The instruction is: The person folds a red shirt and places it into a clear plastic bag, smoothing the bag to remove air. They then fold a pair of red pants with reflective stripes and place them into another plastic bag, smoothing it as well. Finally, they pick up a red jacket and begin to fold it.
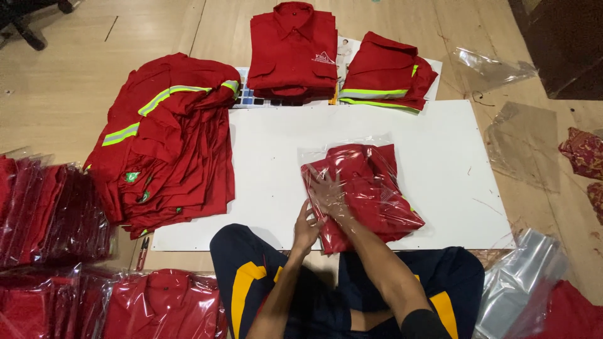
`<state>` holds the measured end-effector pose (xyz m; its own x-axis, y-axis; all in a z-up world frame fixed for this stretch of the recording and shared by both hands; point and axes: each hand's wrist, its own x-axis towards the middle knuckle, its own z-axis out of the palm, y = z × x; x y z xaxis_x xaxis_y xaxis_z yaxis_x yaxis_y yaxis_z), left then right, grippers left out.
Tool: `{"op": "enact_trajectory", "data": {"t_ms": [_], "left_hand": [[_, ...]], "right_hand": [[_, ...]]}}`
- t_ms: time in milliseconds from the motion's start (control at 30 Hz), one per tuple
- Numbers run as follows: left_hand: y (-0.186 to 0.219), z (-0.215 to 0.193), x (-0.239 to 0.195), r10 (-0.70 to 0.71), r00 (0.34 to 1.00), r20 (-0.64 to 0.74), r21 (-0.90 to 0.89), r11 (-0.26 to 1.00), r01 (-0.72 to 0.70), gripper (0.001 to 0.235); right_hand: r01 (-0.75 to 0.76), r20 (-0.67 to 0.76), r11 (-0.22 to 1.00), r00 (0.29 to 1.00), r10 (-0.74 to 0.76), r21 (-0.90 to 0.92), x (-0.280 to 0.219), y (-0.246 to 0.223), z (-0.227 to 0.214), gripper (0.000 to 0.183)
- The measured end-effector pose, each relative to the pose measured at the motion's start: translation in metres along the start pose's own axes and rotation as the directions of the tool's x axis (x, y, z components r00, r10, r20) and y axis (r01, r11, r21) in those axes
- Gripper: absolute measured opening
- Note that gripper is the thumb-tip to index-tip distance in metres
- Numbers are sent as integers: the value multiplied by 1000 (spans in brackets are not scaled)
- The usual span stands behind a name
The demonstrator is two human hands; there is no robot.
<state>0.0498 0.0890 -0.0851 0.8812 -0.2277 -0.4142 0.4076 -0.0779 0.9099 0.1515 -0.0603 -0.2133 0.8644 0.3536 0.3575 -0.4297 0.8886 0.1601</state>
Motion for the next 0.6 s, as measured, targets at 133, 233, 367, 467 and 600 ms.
{"op": "enact_trajectory", "data": {"t_ms": [133, 233, 367, 467, 600], "left_hand": [[17, -1, -8, 20, 1000, 19, -4, 1000, -20, 90], [25, 0, -10, 35, 999, 19, -38, 999, -34, 88], [54, 3, -34, 29, 999, 18, -53, 998, -28, 89], [50, 10, -35, -1, 1000, -1, -44, 999, 1, 96], [53, 19, -42, -8, 1000, -2, 18, 1000, 8, 102]], "right_hand": [[-84, -80, -406, 925, -371, 910, 6, 24, 52, 52], [-321, -164, -920, 918, -361, 224, 0, 25, 82, 55], [-552, 125, -689, 814, -567, 470, -31, 19, 123, 66], [-700, 133, -661, 707, -694, 270, -53, 4, 150, 58], [-724, 115, -668, 688, -716, 173, -61, -22, 149, 61]]}}
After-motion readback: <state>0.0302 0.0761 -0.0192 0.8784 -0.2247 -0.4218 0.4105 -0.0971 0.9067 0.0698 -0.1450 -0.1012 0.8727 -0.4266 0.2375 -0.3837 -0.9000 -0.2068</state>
